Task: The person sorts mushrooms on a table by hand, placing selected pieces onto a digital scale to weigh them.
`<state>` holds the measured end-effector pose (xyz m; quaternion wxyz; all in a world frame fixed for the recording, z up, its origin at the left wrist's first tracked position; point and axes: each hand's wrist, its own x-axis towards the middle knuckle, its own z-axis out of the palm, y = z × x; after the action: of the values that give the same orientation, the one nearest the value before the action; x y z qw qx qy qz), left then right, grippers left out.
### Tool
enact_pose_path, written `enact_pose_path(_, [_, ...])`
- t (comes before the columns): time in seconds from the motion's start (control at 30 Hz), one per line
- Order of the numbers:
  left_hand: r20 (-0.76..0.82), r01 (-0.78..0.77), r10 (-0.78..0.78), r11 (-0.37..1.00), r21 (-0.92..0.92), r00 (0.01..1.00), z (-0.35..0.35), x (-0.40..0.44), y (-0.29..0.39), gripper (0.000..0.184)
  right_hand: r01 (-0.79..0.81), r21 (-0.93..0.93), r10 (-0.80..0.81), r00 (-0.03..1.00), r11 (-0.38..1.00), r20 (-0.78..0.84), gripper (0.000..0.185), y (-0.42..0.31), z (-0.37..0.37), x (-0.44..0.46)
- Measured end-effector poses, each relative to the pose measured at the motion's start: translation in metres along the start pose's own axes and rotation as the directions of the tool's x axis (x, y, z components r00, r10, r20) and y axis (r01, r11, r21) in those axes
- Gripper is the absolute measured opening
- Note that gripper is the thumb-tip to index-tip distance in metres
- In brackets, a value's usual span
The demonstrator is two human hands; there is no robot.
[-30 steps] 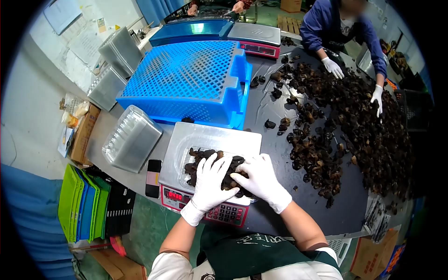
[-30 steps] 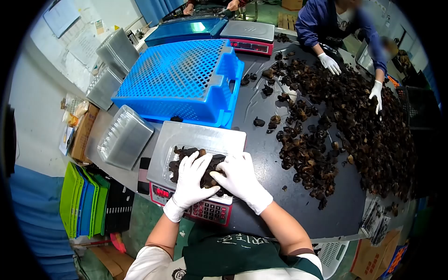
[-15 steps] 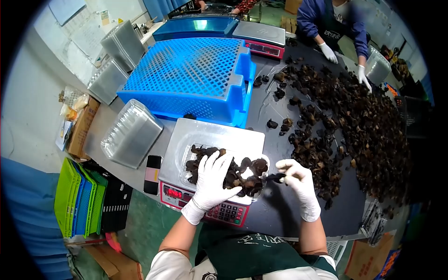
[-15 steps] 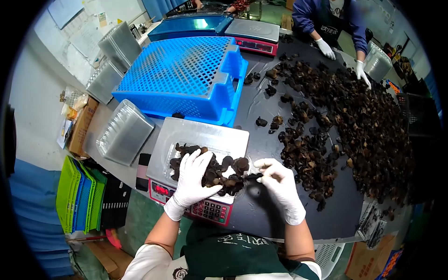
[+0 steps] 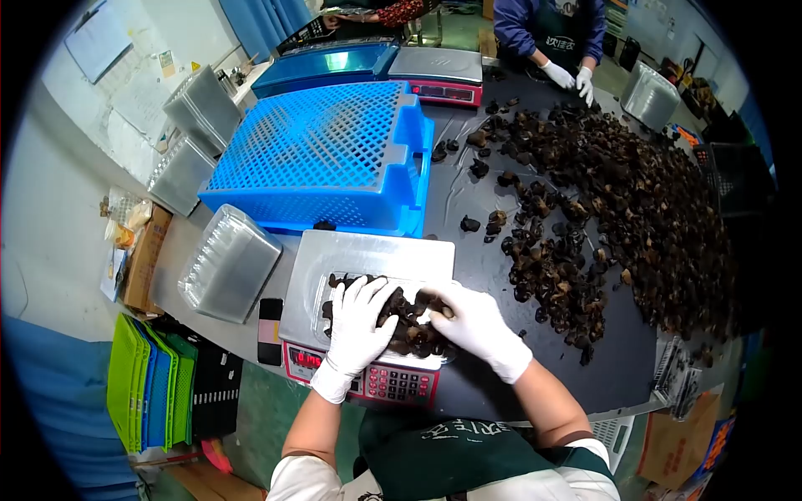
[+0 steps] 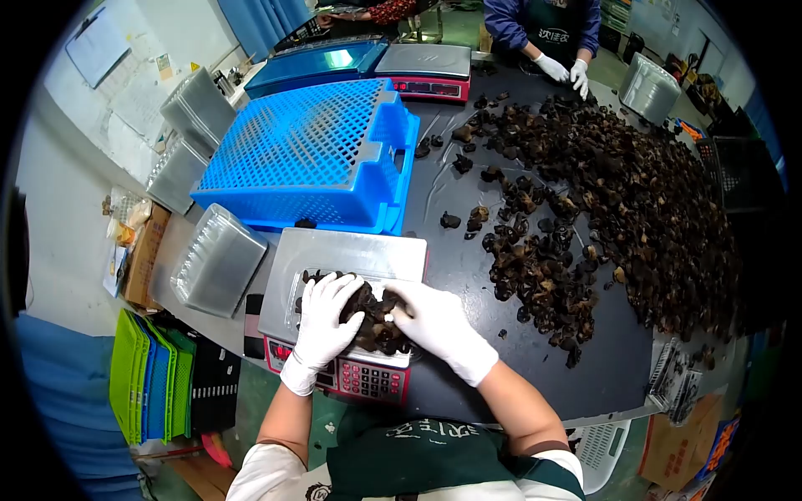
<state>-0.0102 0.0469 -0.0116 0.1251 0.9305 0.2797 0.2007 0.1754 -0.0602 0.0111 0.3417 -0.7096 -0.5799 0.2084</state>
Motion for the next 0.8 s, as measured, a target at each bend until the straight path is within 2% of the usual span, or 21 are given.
enact_pose_path(0.03, [0.033,0.045,-0.044,0.998,-0.040,0.998,-0.002,0.000,0.000,0.053,0.143,-0.100,-0.149,0.988,0.985,-0.052,0.030,0.003,0.011,0.005])
enact_pose_path(0.1, [-0.013,0.036,-0.037,0.997,-0.064,0.999,-0.004,-0.001,0.003,0.049,0.173,-0.337,-0.139,0.983,0.925,0.123,0.028,0.005,0.024,0.015])
enact_pose_path(0.17, [-0.062,0.000,-0.010,0.989,-0.150,0.998,-0.005,-0.003,0.000,0.041,0.220,-0.355,-0.182,0.974,0.909,0.138,0.023,0.007,0.027,0.020])
enact_pose_path(0.23, [-0.100,-0.062,0.047,0.986,-0.152,0.994,-0.004,0.000,0.000,0.034,0.113,-0.234,-0.073,0.982,0.966,0.173,0.024,0.002,0.016,0.021])
enact_pose_path(0.3, [-0.125,-0.135,0.126,0.989,-0.063,0.984,-0.006,0.002,0.004,0.039,0.089,-0.025,-0.088,0.995,0.996,0.036,0.026,0.007,0.003,0.015])
enact_pose_path(0.33, [-0.116,-0.135,0.125,0.988,-0.079,0.985,-0.008,0.004,0.008,0.041,0.005,0.143,-0.015,0.997,0.990,0.070,0.027,0.009,-0.005,0.012])
enact_pose_path(0.37, [-0.116,-0.134,0.124,0.988,-0.081,0.986,-0.008,0.006,0.008,0.041,-0.085,0.302,0.053,0.992,0.949,0.114,0.027,0.011,-0.015,0.007])
enact_pose_path(0.4, [-0.077,-0.199,0.198,0.980,0.000,0.977,-0.008,0.009,0.008,0.041,-0.191,0.422,0.131,0.977,0.886,0.167,0.026,0.011,-0.027,0.000])
enact_pose_path(0.43, [-0.033,-0.269,0.272,0.960,0.077,0.962,-0.009,0.011,0.009,0.040,-0.230,0.460,0.181,0.972,0.858,0.150,0.022,0.013,-0.036,-0.010])
enact_pose_path(0.47, [0.039,-0.274,0.272,0.956,0.108,0.962,-0.013,0.013,0.012,0.030,-0.276,0.596,0.223,0.961,0.754,0.164,0.020,0.019,-0.043,-0.021])
enact_pose_path(0.5, [0.036,-0.282,0.280,0.954,0.102,0.959,-0.013,0.016,0.011,0.030,-0.311,0.714,0.261,0.948,0.627,0.183,0.019,0.026,-0.048,-0.033])
enact_pose_path(0.57, [0.096,-0.340,0.331,0.936,0.096,0.939,-0.015,0.020,0.006,0.019,-0.387,0.845,0.318,0.907,0.370,0.276,0.020,0.046,-0.056,-0.063])
enact_pose_path(0.6, [0.064,-0.340,0.336,0.938,0.069,0.940,-0.017,0.023,0.006,0.013,-0.359,0.902,0.302,0.911,0.239,0.282,0.026,0.058,-0.052,-0.080])
enact_pose_path(0.67, [-0.017,-0.297,0.297,0.953,-0.051,0.955,-0.025,0.028,0.002,0.016,-0.363,0.919,0.330,0.895,0.154,0.299,0.029,0.077,-0.053,-0.112])
enact_pose_path(0.77, [-0.163,-0.215,0.182,0.952,-0.217,0.970,-0.038,0.030,0.006,0.015,-0.313,0.949,0.397,0.866,-0.045,0.305,0.037,0.094,-0.045,-0.158])
enact_pose_path(0.8, [-0.202,-0.140,0.076,0.935,-0.327,0.976,-0.037,0.027,0.012,0.014,-0.304,0.942,0.374,0.864,-0.144,0.336,0.038,0.098,-0.043,-0.173])
